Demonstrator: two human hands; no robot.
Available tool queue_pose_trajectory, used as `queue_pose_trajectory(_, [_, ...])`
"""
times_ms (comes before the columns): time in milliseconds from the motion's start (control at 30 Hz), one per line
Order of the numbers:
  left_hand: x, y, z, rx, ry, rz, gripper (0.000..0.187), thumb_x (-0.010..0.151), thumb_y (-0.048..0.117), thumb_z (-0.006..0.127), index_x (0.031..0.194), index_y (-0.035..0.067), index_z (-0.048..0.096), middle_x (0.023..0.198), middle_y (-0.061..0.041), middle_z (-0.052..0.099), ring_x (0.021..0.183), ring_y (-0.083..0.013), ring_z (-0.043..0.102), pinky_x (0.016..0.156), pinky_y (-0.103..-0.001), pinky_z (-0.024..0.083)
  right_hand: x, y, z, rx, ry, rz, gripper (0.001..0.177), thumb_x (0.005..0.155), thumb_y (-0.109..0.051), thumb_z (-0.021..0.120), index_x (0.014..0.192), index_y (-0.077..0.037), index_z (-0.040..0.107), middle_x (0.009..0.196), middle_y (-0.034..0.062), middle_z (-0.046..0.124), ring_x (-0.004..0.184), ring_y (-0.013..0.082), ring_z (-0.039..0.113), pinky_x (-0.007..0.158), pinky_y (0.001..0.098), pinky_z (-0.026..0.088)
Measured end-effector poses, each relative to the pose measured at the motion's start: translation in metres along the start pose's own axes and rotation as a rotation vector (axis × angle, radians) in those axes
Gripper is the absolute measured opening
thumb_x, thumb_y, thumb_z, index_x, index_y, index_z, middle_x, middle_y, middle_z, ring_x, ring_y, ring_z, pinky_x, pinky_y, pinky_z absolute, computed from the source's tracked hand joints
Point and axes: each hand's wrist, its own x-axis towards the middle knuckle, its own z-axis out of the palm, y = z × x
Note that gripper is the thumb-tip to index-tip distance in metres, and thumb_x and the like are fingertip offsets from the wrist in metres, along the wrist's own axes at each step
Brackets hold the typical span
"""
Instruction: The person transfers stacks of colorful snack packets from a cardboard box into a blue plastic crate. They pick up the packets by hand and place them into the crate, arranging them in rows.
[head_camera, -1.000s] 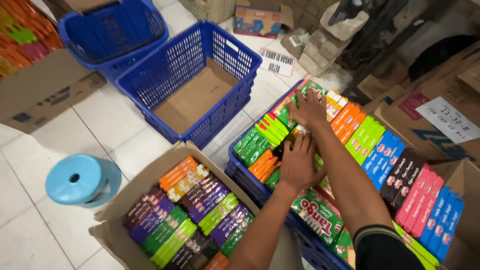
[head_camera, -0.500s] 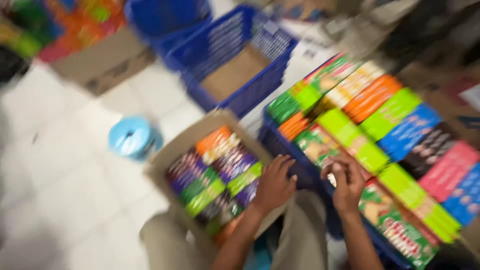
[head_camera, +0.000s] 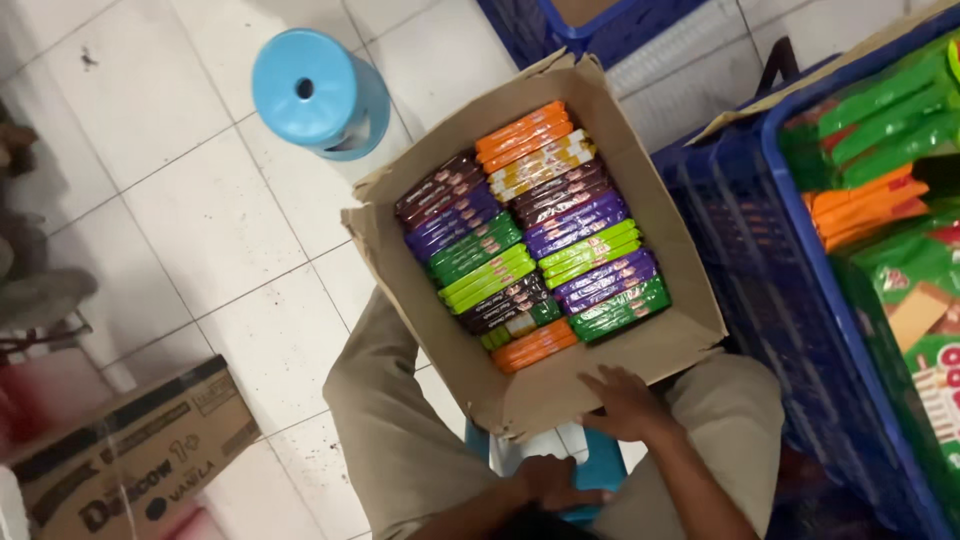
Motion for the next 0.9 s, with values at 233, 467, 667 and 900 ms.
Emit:
queue_pose_trajectory(233, [0.018, -0.013, 0.003, 0.119, 0.163, 0.018, 0.103, 0.084, 0.090, 0.025, 0.118, 0.001, 0.063, 0.112, -0.029, 0.069, 0.101, -0.0480, 0.067, 0.081, -0.057, 0.050, 0.002, 0.013, 0.047, 0.061, 0.266, -0.086, 0.063, 0.093, -0.058, 0.056, 0.147, -0.027, 0.050, 0.150, 0.0010, 0.052, 0.143, 0.0269, 0.041, 0.121, 0.0523, 0.020])
queue_pose_trajectory(467, [-0.002, 0.005, -0.007, 0.100, 0.017, 0.034, 0.103, 0.086, 0.086, 0.023, 0.123, -0.003, 0.059, 0.121, -0.035, 0.063, 0.108, -0.0502, 0.063, 0.084, -0.057, 0.048, 0.026, 0.010, 0.067, 0.239, 0.556, 0.050, 0.049, 0.090, -0.040, 0.051, 0.137, -0.029, 0.060, 0.131, -0.0005, 0.071, 0.122, 0.0209, 0.064, 0.110, 0.0452, 0.030])
queue_pose_trajectory(667, [0.048, -0.050, -0.007, 0.375, 0.637, 0.475, 0.081, 0.093, 0.077, 0.034, 0.067, 0.009, 0.069, 0.069, -0.017, 0.068, 0.067, -0.0375, 0.070, 0.054, -0.049, 0.046, 0.025, 0.028, 0.074, 0.441, 0.692, 0.025, 0.034, 0.088, -0.044, 0.054, 0.115, -0.036, 0.072, 0.121, -0.0166, 0.076, 0.116, 0.0234, 0.064, 0.109, 0.0358, 0.034])
queue_pose_trajectory(900, [0.116, -0.111, -0.111, 0.348, 1.189, 0.050, 0.074, 0.079, 0.045, 0.069, 0.137, 0.003, 0.050, 0.126, -0.021, 0.058, 0.112, -0.0413, 0.063, 0.085, -0.054, 0.057, 0.008, 0.022, 0.058, 0.783, 0.712, 0.083, 0.046, 0.095, -0.047, 0.064, 0.137, -0.030, 0.067, 0.120, 0.0128, 0.077, 0.122, 0.0327, 0.067, 0.107, 0.0481, 0.050])
